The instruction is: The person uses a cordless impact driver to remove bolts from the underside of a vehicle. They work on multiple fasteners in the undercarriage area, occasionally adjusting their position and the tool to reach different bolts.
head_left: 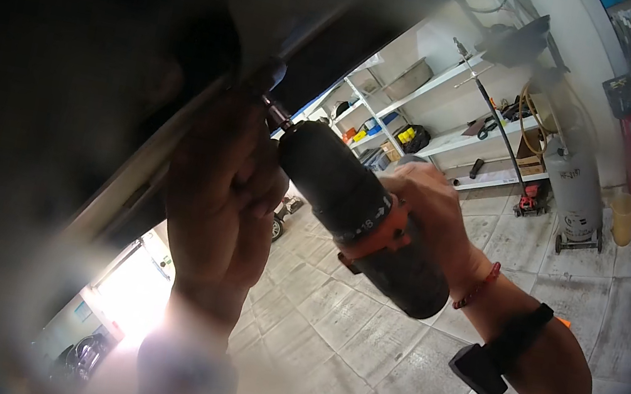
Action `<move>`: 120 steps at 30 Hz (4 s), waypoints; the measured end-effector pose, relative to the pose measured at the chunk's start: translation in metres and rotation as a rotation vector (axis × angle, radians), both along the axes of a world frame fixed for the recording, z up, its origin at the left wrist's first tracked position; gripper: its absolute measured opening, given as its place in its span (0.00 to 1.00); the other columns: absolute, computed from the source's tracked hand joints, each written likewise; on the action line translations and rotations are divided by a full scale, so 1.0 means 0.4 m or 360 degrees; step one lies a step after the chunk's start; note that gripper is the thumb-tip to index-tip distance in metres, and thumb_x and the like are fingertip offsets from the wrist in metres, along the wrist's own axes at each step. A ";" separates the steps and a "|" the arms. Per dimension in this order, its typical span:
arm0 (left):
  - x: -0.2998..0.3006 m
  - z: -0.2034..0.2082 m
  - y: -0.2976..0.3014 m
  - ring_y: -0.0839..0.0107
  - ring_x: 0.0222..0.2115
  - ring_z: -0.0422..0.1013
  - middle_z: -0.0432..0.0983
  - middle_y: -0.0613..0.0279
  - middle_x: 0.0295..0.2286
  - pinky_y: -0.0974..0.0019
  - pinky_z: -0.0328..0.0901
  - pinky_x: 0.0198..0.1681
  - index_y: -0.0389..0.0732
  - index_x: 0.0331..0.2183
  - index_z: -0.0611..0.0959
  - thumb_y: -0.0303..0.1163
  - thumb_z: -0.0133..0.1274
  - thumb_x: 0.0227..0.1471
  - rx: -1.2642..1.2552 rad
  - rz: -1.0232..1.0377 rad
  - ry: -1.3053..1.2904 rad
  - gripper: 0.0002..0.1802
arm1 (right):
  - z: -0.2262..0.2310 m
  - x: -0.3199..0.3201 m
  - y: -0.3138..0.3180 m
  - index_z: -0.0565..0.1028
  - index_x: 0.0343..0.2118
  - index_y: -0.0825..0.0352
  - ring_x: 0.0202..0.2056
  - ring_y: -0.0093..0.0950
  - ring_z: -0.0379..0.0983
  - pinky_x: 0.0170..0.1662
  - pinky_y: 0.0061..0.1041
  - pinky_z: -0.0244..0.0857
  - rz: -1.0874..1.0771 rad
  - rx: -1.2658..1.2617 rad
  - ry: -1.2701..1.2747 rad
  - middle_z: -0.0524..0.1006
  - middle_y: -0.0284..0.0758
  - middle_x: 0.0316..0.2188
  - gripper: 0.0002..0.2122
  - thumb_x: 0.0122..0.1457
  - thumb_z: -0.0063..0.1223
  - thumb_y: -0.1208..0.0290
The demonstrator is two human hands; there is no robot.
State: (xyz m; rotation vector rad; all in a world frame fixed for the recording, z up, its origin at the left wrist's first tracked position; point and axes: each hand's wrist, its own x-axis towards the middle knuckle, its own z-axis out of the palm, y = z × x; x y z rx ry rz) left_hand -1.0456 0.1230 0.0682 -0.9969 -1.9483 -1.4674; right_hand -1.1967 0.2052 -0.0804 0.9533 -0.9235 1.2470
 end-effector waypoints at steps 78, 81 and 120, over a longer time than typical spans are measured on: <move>-0.073 -0.025 0.117 0.82 0.16 0.54 0.65 0.68 0.24 0.78 0.48 0.14 0.37 0.38 0.74 0.33 0.41 0.60 0.0528 -0.1047 -0.0884 0.12 | -0.045 0.043 0.368 0.72 0.40 0.57 0.25 0.29 0.72 0.35 0.33 0.60 -0.1088 0.0099 -0.0108 0.74 0.29 0.23 0.13 0.51 0.56 0.64; -0.086 -0.004 0.139 0.83 0.16 0.54 0.64 0.68 0.22 0.79 0.48 0.14 0.37 0.41 0.73 0.33 0.40 0.61 0.0421 -0.0887 -0.0796 0.12 | -0.030 0.045 0.363 0.73 0.37 0.59 0.24 0.27 0.70 0.39 0.29 0.61 -0.1081 0.0092 -0.0142 0.71 0.26 0.19 0.11 0.50 0.57 0.68; -0.100 0.025 0.166 0.84 0.14 0.53 0.61 0.71 0.19 0.79 0.51 0.16 0.38 0.47 0.71 0.32 0.39 0.60 0.0293 -0.0953 -0.0942 0.15 | -0.010 0.032 0.346 0.70 0.36 0.59 0.27 0.30 0.72 0.40 0.34 0.60 -0.1391 -0.0009 -0.0159 0.72 0.29 0.23 0.12 0.49 0.57 0.64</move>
